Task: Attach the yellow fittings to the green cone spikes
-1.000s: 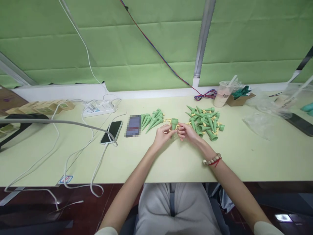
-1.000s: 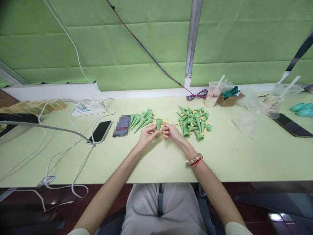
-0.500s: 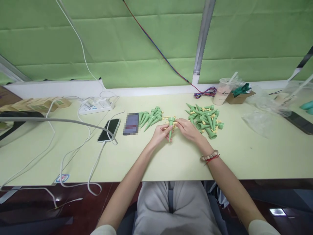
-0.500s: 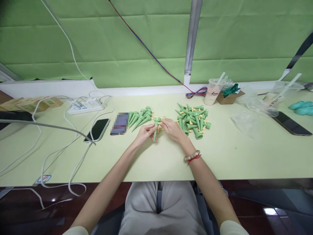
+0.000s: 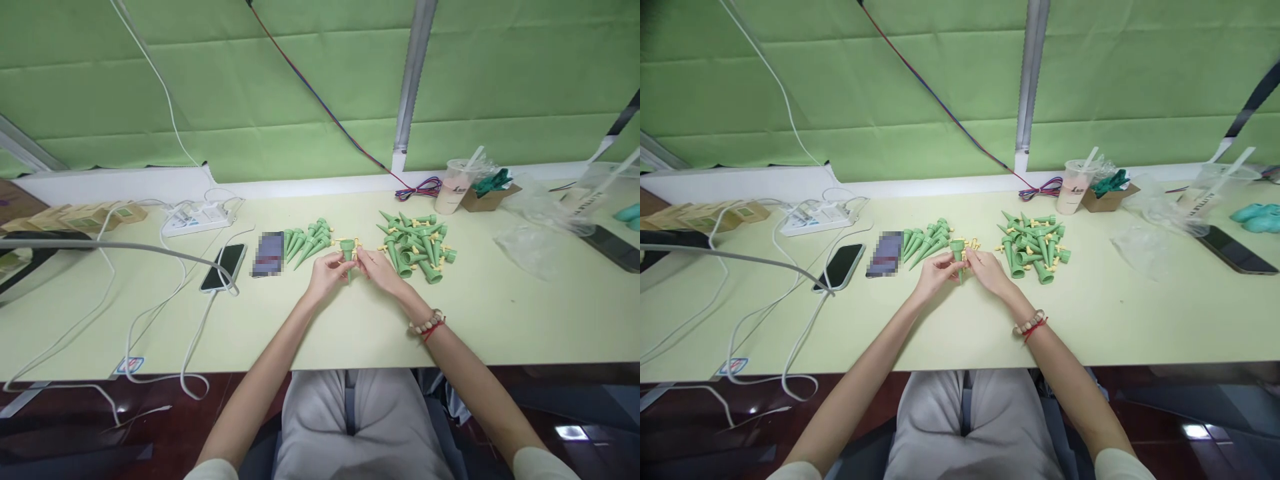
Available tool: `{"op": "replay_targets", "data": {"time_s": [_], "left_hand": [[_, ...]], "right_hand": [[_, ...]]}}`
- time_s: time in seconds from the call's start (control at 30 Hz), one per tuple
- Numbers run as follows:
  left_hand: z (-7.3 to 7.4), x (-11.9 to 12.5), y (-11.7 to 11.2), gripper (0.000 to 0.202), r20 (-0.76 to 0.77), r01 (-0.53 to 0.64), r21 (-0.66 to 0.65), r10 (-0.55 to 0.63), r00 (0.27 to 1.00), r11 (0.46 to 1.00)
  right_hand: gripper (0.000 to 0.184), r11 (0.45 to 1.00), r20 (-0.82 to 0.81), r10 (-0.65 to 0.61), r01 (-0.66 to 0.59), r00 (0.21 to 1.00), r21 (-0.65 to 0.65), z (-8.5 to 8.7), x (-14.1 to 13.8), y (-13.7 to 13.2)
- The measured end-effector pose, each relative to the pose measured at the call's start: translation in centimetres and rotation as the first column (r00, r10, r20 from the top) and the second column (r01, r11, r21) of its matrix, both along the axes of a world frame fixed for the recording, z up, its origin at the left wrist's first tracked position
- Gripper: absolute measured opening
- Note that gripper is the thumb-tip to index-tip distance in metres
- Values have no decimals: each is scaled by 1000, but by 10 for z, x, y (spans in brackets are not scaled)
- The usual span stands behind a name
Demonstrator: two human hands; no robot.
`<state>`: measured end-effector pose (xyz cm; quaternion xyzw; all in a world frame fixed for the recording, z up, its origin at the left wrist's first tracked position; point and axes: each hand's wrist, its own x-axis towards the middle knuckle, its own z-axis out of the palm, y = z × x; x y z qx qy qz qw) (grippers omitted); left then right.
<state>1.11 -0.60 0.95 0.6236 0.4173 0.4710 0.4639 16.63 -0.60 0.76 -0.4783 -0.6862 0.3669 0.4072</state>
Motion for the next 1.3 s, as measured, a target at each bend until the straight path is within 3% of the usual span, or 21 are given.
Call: {"op": "replay_targets", "data": {"time_s": [0.2, 0.33, 0.4, 0.63, 0.7, 0.83, 0.97, 1.1, 1.3], "left_hand": [[3, 1, 0, 31, -3, -10, -17, 10, 1000, 1000], [7, 4, -3, 31, 35, -22, -11, 22, 999, 1000], [9, 5, -4, 35, 48, -50, 1, 49, 998, 999], [11, 2, -4, 42, 17, -39, 25, 38, 999, 999], [10, 1, -4, 43, 10, -20, 18, 20, 1000, 1000], [8, 2, -6, 41, -8, 1, -12, -1, 1000, 1000], [5, 5, -9, 43, -63, -17, -22, 15, 998, 1000], [4, 7, -9, 41, -15, -90, -15, 89, 996, 996], [4, 8, -3, 49, 124, -59, -37, 64, 990, 998]], "right_hand": [[60, 985, -149, 38, -62, 988, -159, 0, -4, 2], [57, 998, 14, -59, 58, 998, 4, 7, -1, -3], [45, 987, 95, -119, 107, 988, 124, 9, 3, -4], [32, 916, 142, -37, -23, 989, 401, 6, 14, 2], [31, 897, 236, -47, -63, 971, 438, 4, 15, 3], [24, 862, 387, -185, -40, 903, 505, -4, 14, 4], [20, 881, 526, -194, -89, 828, 464, -14, 8, 6], [20, 865, 477, -246, -31, 844, 500, -14, -3, 6], [24, 864, 470, -244, -30, 848, 503, -5, -4, 2]]}}
